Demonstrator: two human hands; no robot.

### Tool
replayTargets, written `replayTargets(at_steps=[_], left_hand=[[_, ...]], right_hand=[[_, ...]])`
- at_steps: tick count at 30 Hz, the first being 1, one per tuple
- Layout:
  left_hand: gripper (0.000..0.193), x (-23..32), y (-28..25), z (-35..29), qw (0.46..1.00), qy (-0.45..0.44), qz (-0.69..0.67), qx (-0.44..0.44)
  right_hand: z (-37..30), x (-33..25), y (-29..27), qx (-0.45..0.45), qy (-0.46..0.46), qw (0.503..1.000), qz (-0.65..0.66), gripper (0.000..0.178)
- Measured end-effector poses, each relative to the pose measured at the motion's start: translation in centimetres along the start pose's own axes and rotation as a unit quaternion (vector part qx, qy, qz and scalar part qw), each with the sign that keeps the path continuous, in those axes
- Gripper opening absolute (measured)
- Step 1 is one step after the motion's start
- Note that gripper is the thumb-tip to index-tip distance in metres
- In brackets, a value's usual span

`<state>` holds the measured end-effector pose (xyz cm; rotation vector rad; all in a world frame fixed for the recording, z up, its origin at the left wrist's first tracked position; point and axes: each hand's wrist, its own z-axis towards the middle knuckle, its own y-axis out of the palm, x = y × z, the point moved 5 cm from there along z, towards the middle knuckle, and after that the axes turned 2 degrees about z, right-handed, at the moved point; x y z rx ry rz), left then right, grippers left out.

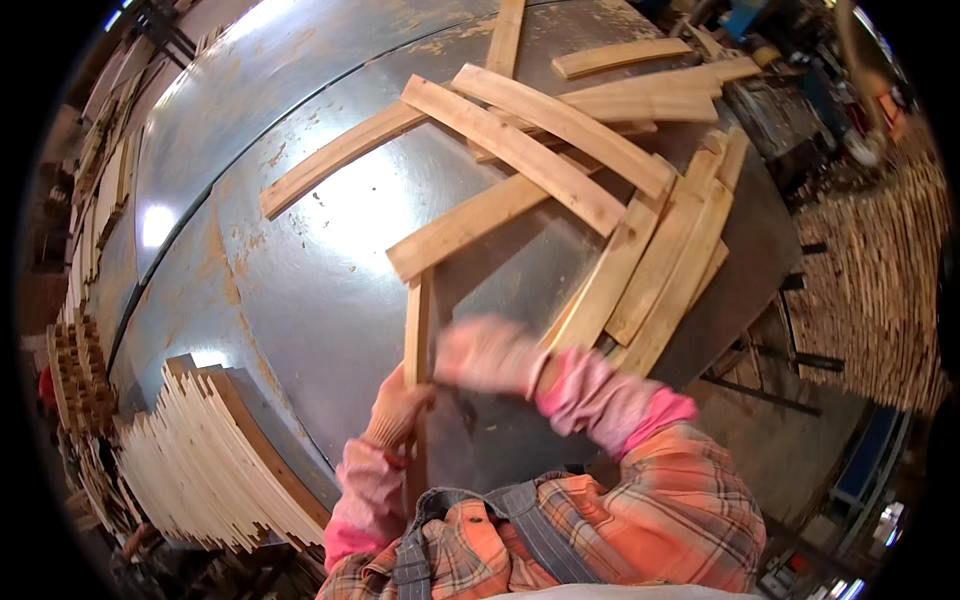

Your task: The person picks up small wooden planks from a pile on a metal table and arranges them into a neat stack. They repeatedly pick up planks, align them, and place them onto the growing stack, occasionally adjusting the position of the planks to ensure they are aligned.

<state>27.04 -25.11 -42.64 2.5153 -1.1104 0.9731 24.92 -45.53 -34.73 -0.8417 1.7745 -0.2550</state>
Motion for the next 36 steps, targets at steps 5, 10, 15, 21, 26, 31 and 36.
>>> replayTargets(at_steps=[5,10,15,21,26,31,36], left_hand=[[0.075,1.9,-9.1,-5.3,0.826,-0.025,0.511,0.237],[0.044,8.7,-23.4,-2.7,0.569,0.134,0.693,0.423],[0.059,18.4,-30.1,7.7,0.603,0.22,0.631,0.436],[0.061,29.2,-26.0,21.3,0.687,0.204,0.506,0.48],[0.068,29.9,-22.4,26.7,0.835,0.065,0.428,0.341],[0.086,24.3,-20.5,21.7,0.811,0.051,0.486,0.321],[0.091,14.1,-18.0,11.2,0.8,-0.054,0.475,0.362]], right_hand=[[2.4,13.3,-24.3,0.31,0.234,0.889,-0.243,0.094],[6.3,20.3,-27.3,0.213,0.301,0.851,-0.375,0.103],[7.5,18.9,-30.0,0.211,0.304,0.868,-0.33,0.089],[13.6,11.7,-28.3,0.256,0.202,0.935,-0.139,0.079],[17.8,9.0,-23.2,0.176,0.276,0.911,-0.25,0.106],[18.3,9.8,-21.7,0.186,0.266,0.896,-0.302,0.086],[16.7,6.2,-17.5,0.166,0.272,0.914,-0.25,0.084]])
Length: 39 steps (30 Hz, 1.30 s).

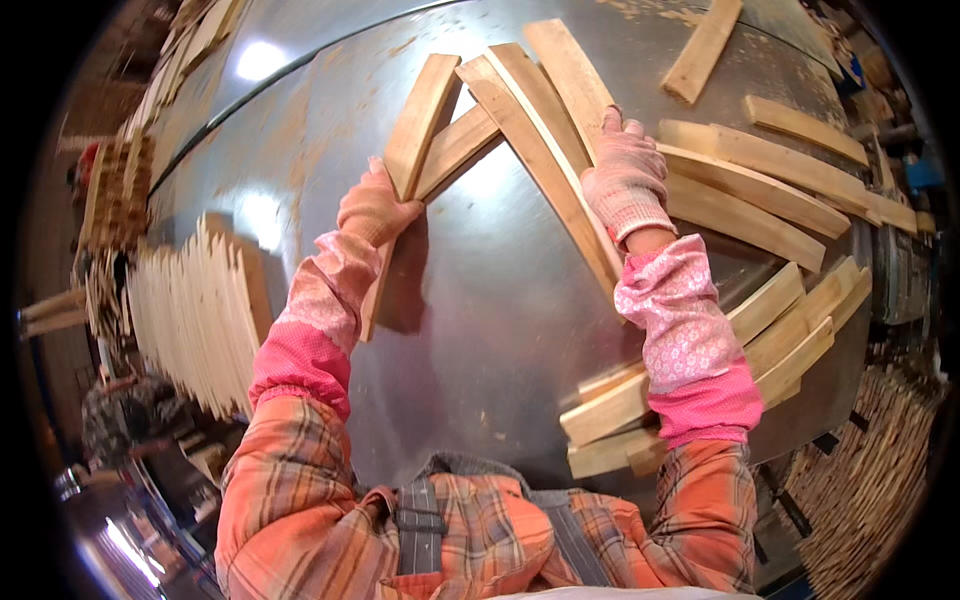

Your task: The person picks up small wooden planks from a pile on a metal table and arranges them into a neat stack. They repeatedly pick up planks, align them, and place them onto the growing stack, occasionally adjusting the position of the planks to ensure they are aligned.

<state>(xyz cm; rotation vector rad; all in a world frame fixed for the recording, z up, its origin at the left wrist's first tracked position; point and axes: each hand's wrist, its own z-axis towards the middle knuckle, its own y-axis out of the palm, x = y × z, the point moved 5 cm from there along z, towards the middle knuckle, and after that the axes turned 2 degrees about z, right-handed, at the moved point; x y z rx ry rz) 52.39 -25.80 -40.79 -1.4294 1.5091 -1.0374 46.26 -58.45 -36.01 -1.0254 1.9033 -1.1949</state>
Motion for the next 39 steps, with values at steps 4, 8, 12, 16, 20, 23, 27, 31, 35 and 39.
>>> replayTargets(at_steps=[4,8,12,16,20,23,27,31,35,39], left_hand=[[0.087,-6.1,3.1,-8.9,0.997,-0.04,-0.051,-0.03],[0.084,-11.7,6.1,-16.0,0.971,-0.068,-0.199,-0.113],[0.052,-11.8,10.6,-22.7,0.668,-0.053,-0.701,-0.246],[0.06,-10.9,10.8,-28.4,0.284,-0.141,-0.873,-0.372],[0.053,-14.4,14.1,-28.5,0.328,-0.136,-0.875,-0.329],[0.043,-15.9,13.5,-25.8,0.54,-0.105,-0.8,-0.238],[0.044,-19.4,10.7,-27.3,0.654,-0.093,-0.72,-0.212],[0.053,-24.9,9.5,-29.6,0.715,-0.109,-0.685,-0.084],[0.047,-34.3,8.4,-26.2,0.937,-0.024,-0.348,0.035],[0.053,-40.9,7.5,-24.9,0.966,0.007,-0.241,0.094]], right_hand=[[-5.8,-4.2,2.1,-0.001,-0.02,0.997,0.074,0.09],[-6.8,-0.9,5.7,-0.022,-0.139,0.977,0.162,0.106],[-12.0,-2.6,8.0,-0.152,-0.053,0.983,0.087,0.128],[-16.9,-7.2,11.2,-0.155,-0.038,0.982,0.104,0.129],[-23.0,-12.4,15.2,-0.191,-0.018,0.967,0.17,0.121],[-28.1,-17.0,21.4,-0.242,-0.103,0.849,0.458,0.099],[-31.7,-19.8,24.9,-0.36,-0.038,0.61,0.705,0.088],[-35.9,-24.7,25.0,-0.37,-0.086,0.685,0.622,0.07],[-34.6,-32.2,28.7,-0.331,-0.196,0.762,0.522,0.065],[-35.7,-38.1,25.6,-0.377,-0.256,0.877,0.148,0.067]])
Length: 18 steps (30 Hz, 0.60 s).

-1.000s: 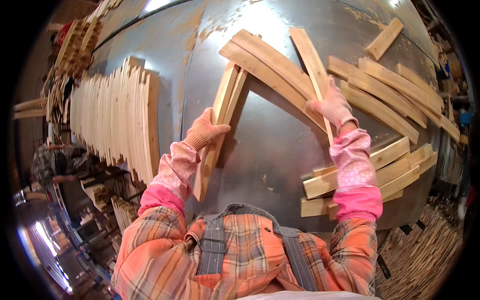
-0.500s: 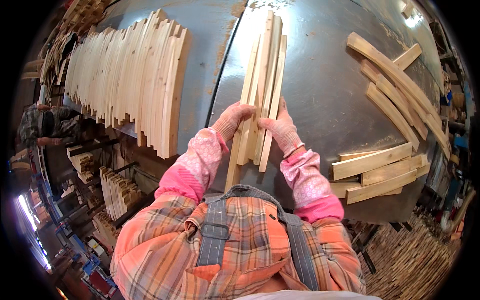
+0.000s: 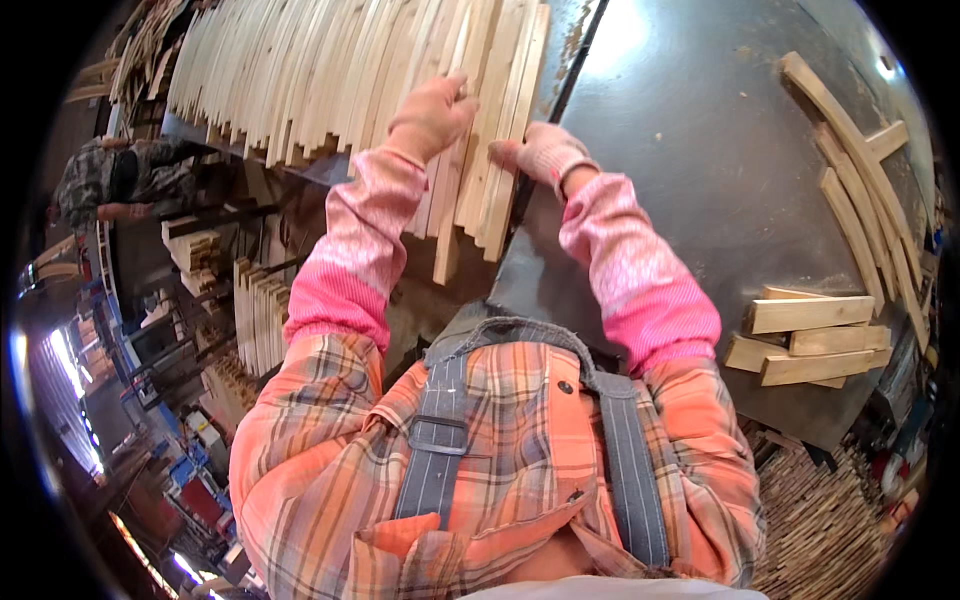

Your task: The person picks up small wooden planks from a pile on a metal table and arranges them into a neat stack. They repeatedly pick up planks, align them, and place them onto the growing stack, occasionally adjusting the position of the planks to ensure they are aligned.

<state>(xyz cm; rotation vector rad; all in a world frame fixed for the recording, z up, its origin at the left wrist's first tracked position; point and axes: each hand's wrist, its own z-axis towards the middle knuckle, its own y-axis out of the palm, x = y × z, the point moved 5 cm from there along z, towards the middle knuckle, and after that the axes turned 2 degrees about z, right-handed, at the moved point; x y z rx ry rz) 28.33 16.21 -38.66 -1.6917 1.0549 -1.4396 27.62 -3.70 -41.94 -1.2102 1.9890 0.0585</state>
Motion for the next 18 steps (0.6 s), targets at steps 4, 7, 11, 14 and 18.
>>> replayTargets(at_steps=[4,7,11,14,18], left_hand=[[0.05,-1.7,-0.9,0.4,0.988,0.009,-0.081,0.131],[0.048,0.2,1.4,-2.8,0.974,0.181,0.057,0.127],[0.059,0.7,3.4,-3.1,0.99,-0.061,0.125,0.032],[0.065,-2.1,4.7,0.7,0.972,-0.042,0.228,0.039],[0.064,6.6,3.3,6.5,0.969,0.006,0.239,0.059]], right_hand=[[0.1,-2.3,0.2,0.029,0.053,0.996,-0.059,0.055],[-1.1,-1.5,2.5,0.034,-0.045,0.997,-0.054,0.039],[-1.6,3.8,2.4,0.017,-0.053,0.986,0.157,0.048],[-5.6,8.4,-5.9,0.173,-0.058,0.983,0.035,0.062],[-13.5,19.8,-18.6,0.31,0.041,0.947,0.071,0.058]])
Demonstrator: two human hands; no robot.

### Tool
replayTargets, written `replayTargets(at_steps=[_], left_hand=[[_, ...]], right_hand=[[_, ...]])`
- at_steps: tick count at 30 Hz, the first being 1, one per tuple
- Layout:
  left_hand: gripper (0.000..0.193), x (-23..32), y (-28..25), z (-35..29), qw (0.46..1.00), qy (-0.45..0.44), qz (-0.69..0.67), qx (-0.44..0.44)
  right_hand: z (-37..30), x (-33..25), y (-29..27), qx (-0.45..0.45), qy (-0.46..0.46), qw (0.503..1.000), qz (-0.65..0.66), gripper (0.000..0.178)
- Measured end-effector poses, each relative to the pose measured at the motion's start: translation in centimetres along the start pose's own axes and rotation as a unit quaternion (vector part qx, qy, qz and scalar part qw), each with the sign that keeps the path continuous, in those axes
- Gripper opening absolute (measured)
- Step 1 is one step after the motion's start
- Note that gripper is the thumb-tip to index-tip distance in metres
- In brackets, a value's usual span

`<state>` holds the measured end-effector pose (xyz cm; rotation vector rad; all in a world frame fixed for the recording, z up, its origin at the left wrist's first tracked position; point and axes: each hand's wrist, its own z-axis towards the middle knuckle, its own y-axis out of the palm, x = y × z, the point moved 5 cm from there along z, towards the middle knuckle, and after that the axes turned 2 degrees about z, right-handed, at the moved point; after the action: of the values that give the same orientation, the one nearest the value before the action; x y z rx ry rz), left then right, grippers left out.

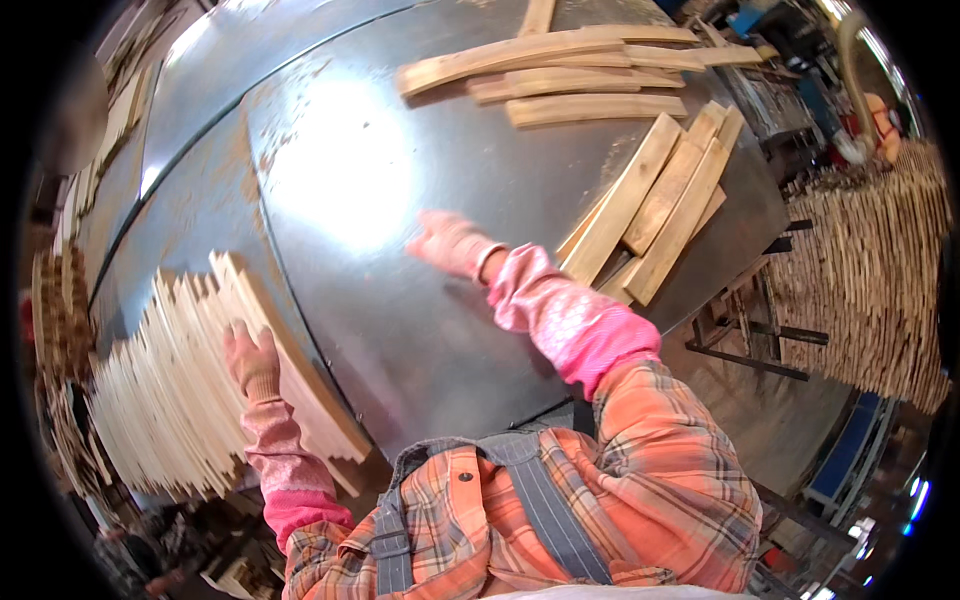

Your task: The person picks up small wooden planks from a pile on a metal table and arranges them into a neat stack. They repeatedly pick up planks, align them, and place them onto the growing stack, occasionally adjusting the position of the planks to ensure they are aligned.

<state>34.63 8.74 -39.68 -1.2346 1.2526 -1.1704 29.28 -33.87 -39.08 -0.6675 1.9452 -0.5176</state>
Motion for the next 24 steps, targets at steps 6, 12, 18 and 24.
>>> replayTargets(at_steps=[6,12,18,24], left_hand=[[0.074,27.4,-9.4,14.3,0.946,0.252,-0.182,0.095],[0.096,46.8,-9.1,25.8,0.941,0.311,-0.122,-0.042],[0.098,56.0,-4.1,26.6,0.912,0.273,-0.183,-0.243],[0.078,50.5,-2.5,20.2,0.937,0.288,-0.078,-0.183]], right_hand=[[2.4,13.6,-16.7,0.181,0.121,0.976,-0.017,0.063],[6.8,18.5,-26.6,0.225,0.172,0.946,-0.16,0.065],[14.3,20.9,-30.2,0.241,0.084,0.937,-0.24,0.079],[13.4,17.7,-22.8,0.228,0.064,0.928,-0.288,0.091]])
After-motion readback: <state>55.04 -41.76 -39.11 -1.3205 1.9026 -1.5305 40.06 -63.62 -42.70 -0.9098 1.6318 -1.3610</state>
